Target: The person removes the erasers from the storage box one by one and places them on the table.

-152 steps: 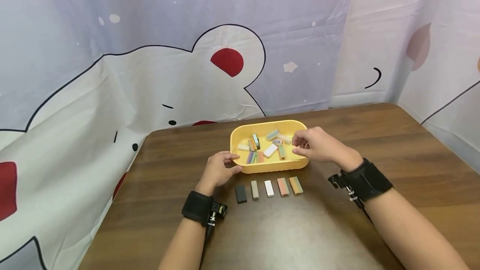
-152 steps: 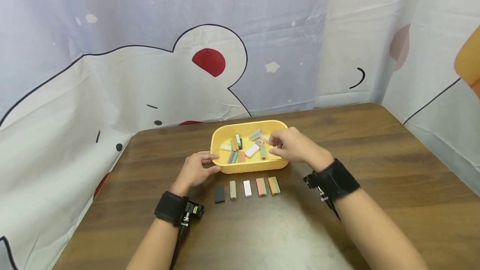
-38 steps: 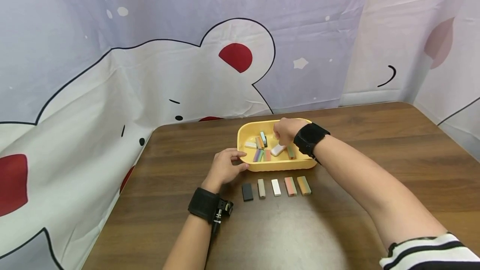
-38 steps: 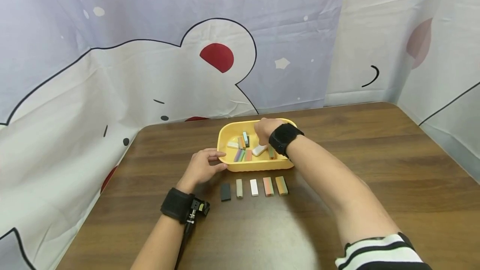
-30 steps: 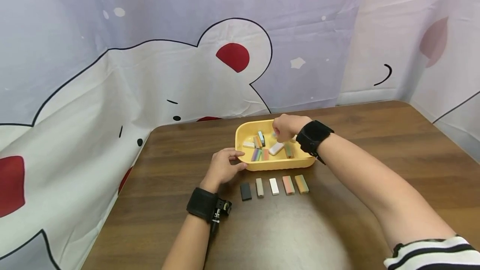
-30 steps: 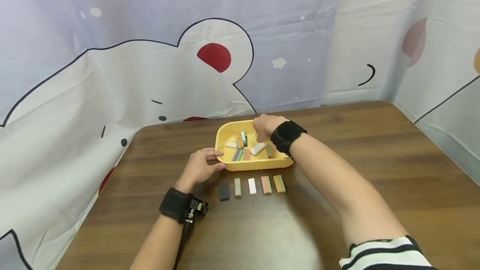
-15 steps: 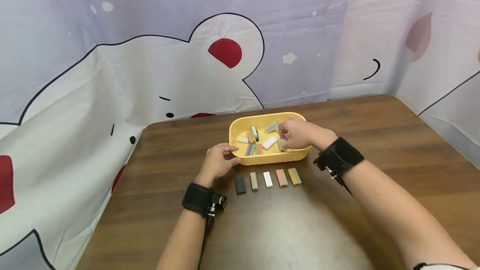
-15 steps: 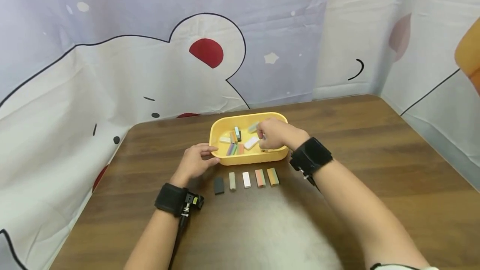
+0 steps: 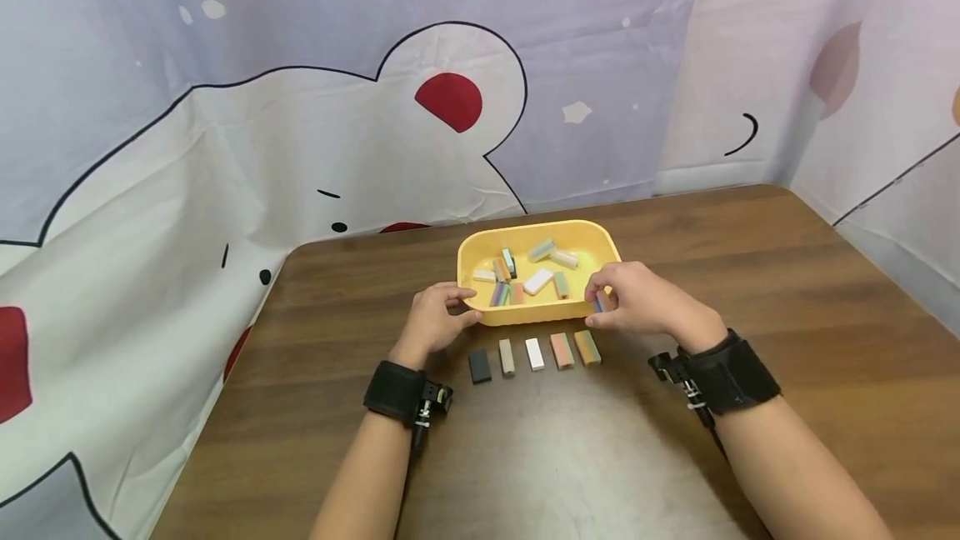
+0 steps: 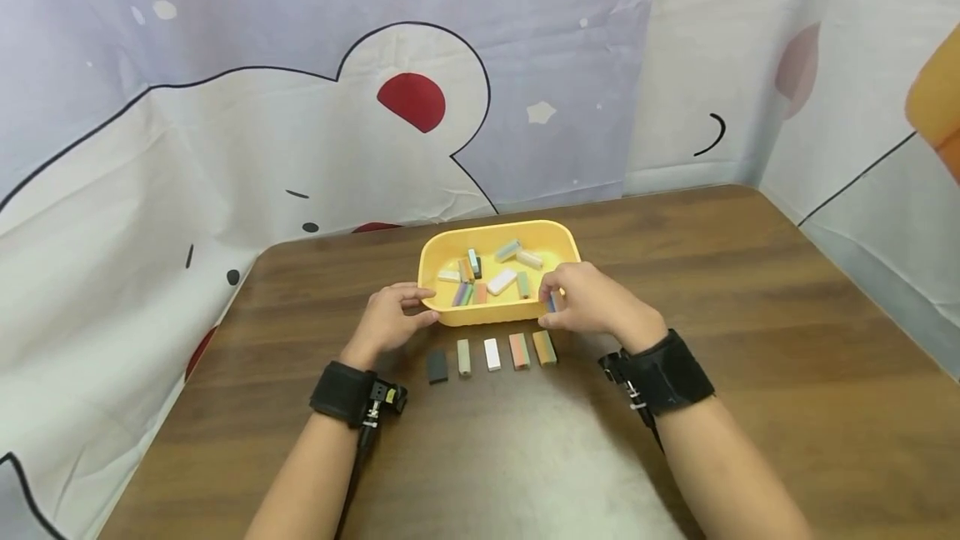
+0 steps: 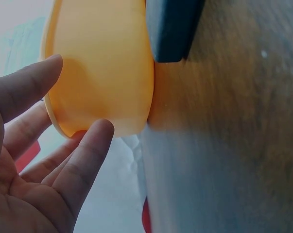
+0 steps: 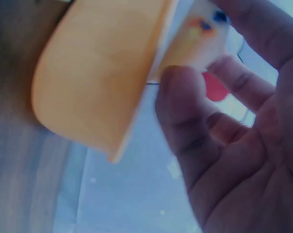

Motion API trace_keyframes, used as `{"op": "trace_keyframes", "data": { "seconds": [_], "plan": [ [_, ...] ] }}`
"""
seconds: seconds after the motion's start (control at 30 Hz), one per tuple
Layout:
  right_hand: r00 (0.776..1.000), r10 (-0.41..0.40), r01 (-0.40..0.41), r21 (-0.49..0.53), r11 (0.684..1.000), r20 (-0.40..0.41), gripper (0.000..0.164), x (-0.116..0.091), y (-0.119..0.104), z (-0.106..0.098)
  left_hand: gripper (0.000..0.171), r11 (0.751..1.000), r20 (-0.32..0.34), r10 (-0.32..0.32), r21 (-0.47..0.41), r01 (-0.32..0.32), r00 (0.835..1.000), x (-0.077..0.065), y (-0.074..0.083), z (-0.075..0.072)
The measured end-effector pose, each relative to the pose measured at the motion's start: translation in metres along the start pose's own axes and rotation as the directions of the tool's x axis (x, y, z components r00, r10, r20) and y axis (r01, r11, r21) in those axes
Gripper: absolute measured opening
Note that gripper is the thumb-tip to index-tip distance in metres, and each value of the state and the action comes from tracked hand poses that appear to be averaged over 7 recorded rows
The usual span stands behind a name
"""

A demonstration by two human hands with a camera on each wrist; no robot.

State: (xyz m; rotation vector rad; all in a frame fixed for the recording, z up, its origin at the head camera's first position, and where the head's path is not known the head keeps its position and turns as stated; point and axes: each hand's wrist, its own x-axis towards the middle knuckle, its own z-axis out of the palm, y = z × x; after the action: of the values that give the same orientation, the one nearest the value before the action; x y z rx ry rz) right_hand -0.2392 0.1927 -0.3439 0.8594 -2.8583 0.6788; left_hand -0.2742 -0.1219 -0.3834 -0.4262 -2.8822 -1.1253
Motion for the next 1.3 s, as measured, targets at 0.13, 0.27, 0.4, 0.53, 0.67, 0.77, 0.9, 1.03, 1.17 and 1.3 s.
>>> {"op": "trace_keyframes", "data": {
  "seconds": [0.13, 0.27, 0.4, 0.53, 0.67, 0.77, 0.9, 1.03, 1.17, 1.3],
  "plan": [
    [0.999, 0.018, -0.018, 0.021, 1.000, 0.032, 0.029, -0.010, -0.002, -0.009, 0.036, 1.000, -0.006, 0.015, -0.002, -0.015, 1.000, 0.000, 0.000, 0.000],
    [0.991, 0.057, -0.067, 0.074, 0.995, 0.121, 0.034, -0.021, -0.001, -0.014, 0.035, 1.000, -0.006, 0.028, 0.000, -0.028, 1.000, -0.001, 0.001, 0.000],
    [0.978, 0.090, -0.108, 0.088, 0.990, 0.190, 0.035, -0.026, 0.003, -0.009, 0.035, 0.999, -0.006, 0.050, 0.021, -0.050, 0.999, -0.001, 0.002, 0.000],
    [0.965, 0.101, -0.119, 0.064, 0.991, 0.241, 0.034, -0.024, 0.009, 0.004, 0.036, 0.999, -0.005, 0.037, 0.014, -0.037, 0.999, 0.001, 0.002, -0.001],
    [0.963, 0.097, -0.109, 0.034, 0.993, 0.252, 0.034, -0.019, 0.011, 0.016, 0.036, 1.000, -0.006, 0.022, 0.016, -0.022, 1.000, 0.002, 0.000, -0.001],
    [0.961, 0.098, -0.110, 0.031, 0.993, 0.260, 0.033, -0.018, 0.012, 0.021, 0.036, 1.000, -0.003, 0.018, 0.019, -0.018, 1.000, 0.002, 0.000, 0.000],
    [0.959, 0.093, -0.103, 0.022, 0.994, 0.268, 0.032, -0.017, 0.012, 0.024, 0.036, 1.000, -0.009, 0.017, 0.007, -0.017, 1.000, 0.001, 0.002, 0.001],
    [0.963, 0.073, -0.078, 0.007, 0.997, 0.260, 0.031, -0.016, 0.013, 0.027, 0.036, 1.000, -0.007, 0.007, -0.005, -0.007, 1.000, 0.000, 0.002, 0.001],
    [0.967, 0.055, -0.057, 0.002, 0.998, 0.248, 0.031, -0.015, 0.015, 0.030, 0.036, 1.000, -0.006, -0.003, 0.001, 0.003, 1.000, 0.000, 0.001, 0.001],
    [0.972, 0.043, -0.044, -0.004, 0.999, 0.232, 0.031, -0.015, 0.014, 0.031, 0.035, 1.000, -0.008, -0.006, -0.002, 0.006, 1.000, 0.000, 0.001, 0.002]
  ]
}}
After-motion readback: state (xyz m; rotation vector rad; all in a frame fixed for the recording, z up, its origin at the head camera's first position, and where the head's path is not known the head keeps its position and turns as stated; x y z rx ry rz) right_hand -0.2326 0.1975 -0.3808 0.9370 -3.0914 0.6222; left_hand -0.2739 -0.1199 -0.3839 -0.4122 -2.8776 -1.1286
